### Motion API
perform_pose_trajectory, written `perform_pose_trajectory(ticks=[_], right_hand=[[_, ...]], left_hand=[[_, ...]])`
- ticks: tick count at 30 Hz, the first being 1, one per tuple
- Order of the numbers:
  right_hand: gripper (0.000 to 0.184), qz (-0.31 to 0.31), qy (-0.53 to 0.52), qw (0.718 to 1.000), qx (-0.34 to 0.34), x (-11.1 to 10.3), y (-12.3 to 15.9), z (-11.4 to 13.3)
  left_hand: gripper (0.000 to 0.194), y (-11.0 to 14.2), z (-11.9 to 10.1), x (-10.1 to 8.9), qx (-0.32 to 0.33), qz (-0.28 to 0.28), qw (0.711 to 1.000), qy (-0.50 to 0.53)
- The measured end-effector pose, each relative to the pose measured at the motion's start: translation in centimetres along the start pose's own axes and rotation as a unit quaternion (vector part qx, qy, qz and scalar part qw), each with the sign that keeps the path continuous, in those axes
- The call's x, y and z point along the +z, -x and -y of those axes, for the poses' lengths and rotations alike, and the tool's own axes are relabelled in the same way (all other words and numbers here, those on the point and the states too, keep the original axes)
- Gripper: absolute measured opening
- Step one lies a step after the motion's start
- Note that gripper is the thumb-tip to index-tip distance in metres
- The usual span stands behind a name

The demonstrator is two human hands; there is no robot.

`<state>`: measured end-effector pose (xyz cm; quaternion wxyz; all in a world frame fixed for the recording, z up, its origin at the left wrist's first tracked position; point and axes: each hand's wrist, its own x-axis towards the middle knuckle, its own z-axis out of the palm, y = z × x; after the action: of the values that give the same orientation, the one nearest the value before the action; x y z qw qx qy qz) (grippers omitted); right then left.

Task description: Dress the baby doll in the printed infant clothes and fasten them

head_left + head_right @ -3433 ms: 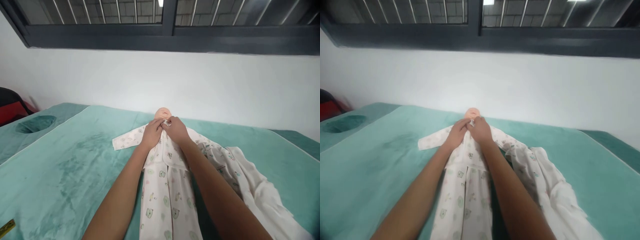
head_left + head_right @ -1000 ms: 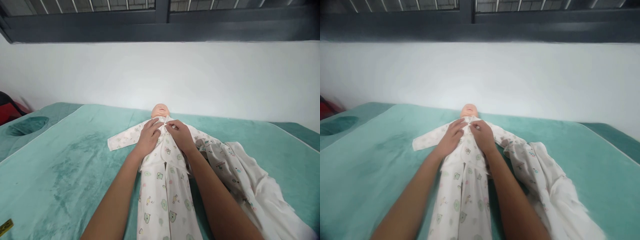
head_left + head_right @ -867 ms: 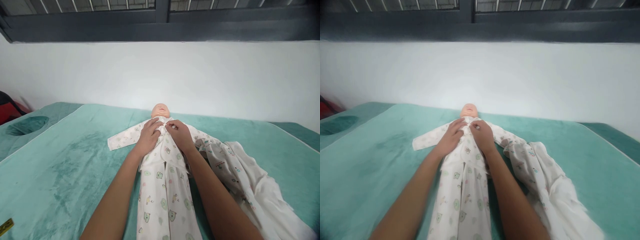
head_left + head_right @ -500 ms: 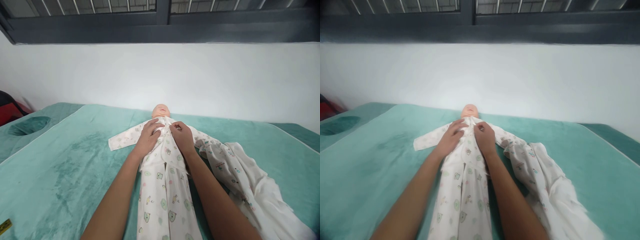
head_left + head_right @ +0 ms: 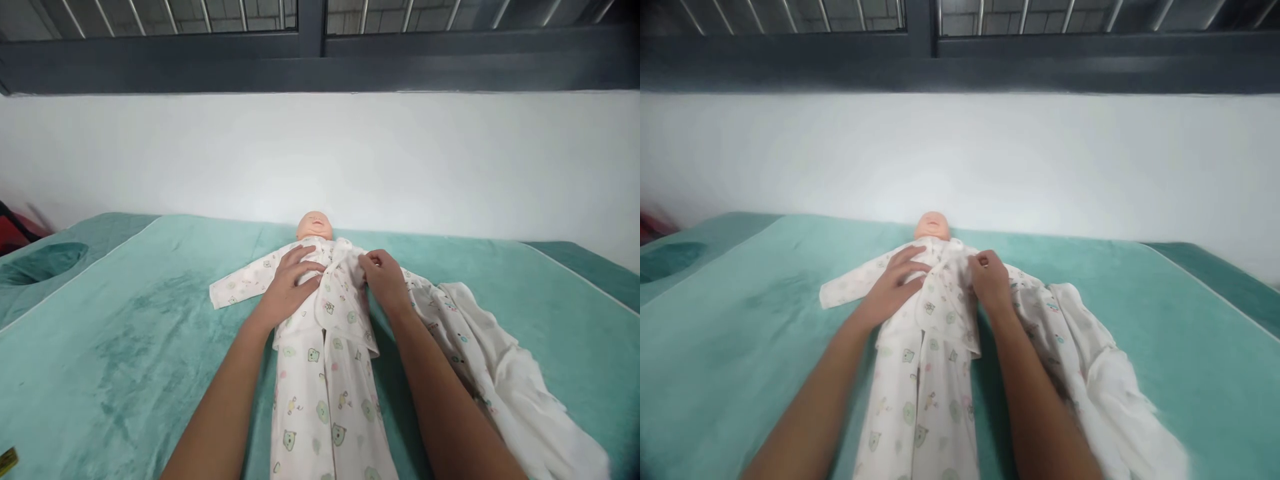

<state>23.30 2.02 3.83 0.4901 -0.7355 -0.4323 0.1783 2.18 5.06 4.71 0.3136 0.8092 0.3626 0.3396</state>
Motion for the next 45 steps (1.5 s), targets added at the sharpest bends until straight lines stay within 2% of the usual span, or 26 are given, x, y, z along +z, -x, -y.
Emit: perform_pose_trajectory(ticks=[5, 8, 12, 15, 18, 20, 23, 25, 29, 33, 39, 40, 42, 45], right_hand=[[0.025, -0.128, -0.006, 0.992, 0.021, -1.5, -0.5, -3.6], [0.034, -0.136, 0.051, 0.989, 0.008, -2.5, -0.6, -5.5], [0.052, -0.125, 0.186, 0.975, 0.004, -4.6, -0.9, -8.1], [0.055, -0.142, 0.242, 0.96, -0.007, -5.7, -0.7, -9.2], [0.04, -0.124, 0.285, 0.945, -0.101, -5.5, 0.6, -8.7], [0.028, -0.073, 0.284, 0.942, -0.163, -4.8, 1.6, -7.8], [0.028, 0.019, 0.263, 0.946, -0.19, -3.7, 2.1, -6.9], [0.032, 0.037, 0.276, 0.941, -0.194, -3.4, 1.5, -6.9], [0.043, 0.034, 0.321, 0.923, -0.208, -3.7, 0.0, -7.4], [0.04, 0.019, 0.325, 0.927, -0.188, -4.2, 0.1, -8.0], [0.035, -0.086, 0.332, 0.935, -0.092, -6.0, 0.0, -9.2], [0.034, -0.098, 0.321, 0.937, -0.095, -6.1, 0.0, -9.0], [0.03, -0.105, 0.263, 0.949, -0.142, -5.8, 0.7, -7.7], [0.023, -0.044, 0.12, 0.969, -0.21, -4.2, 2.8, -3.8]], left_hand=[[0.019, -0.1, 0.1, 0.3, 0.011, -0.019, 1.0, -0.009], [0.018, 0.0, 0.2, 0.3, 0.016, -0.026, 1.0, -0.008], [0.019, 0.1, 0.2, 0.3, 0.021, -0.03, 0.999, -0.007], [0.019, 0.0, 0.3, 0.3, 0.028, -0.03, 0.999, -0.011], [0.019, -0.1, 0.5, 0.4, 0.038, -0.035, 0.999, -0.016], [0.019, -0.2, 0.6, 0.4, 0.041, -0.038, 0.998, -0.018], [0.019, -0.2, 0.7, 0.4, 0.04, -0.037, 0.998, -0.02], [0.019, -0.1, 0.7, 0.4, 0.038, -0.038, 0.998, -0.019], [0.02, 0.0, 0.7, 0.4, 0.035, -0.037, 0.999, -0.015], [0.02, 0.0, 0.6, 0.4, 0.03, -0.035, 0.999, -0.017], [0.02, 0.1, 0.7, 0.5, 0.032, -0.038, 0.999, -0.019], [0.02, 0.1, 0.7, 0.6, 0.034, -0.038, 0.998, -0.02], [0.021, 0.1, 0.8, 0.6, 0.039, -0.039, 0.998, -0.022], [0.021, 0.0, 0.9, 0.7, 0.046, -0.04, 0.998, -0.025]])
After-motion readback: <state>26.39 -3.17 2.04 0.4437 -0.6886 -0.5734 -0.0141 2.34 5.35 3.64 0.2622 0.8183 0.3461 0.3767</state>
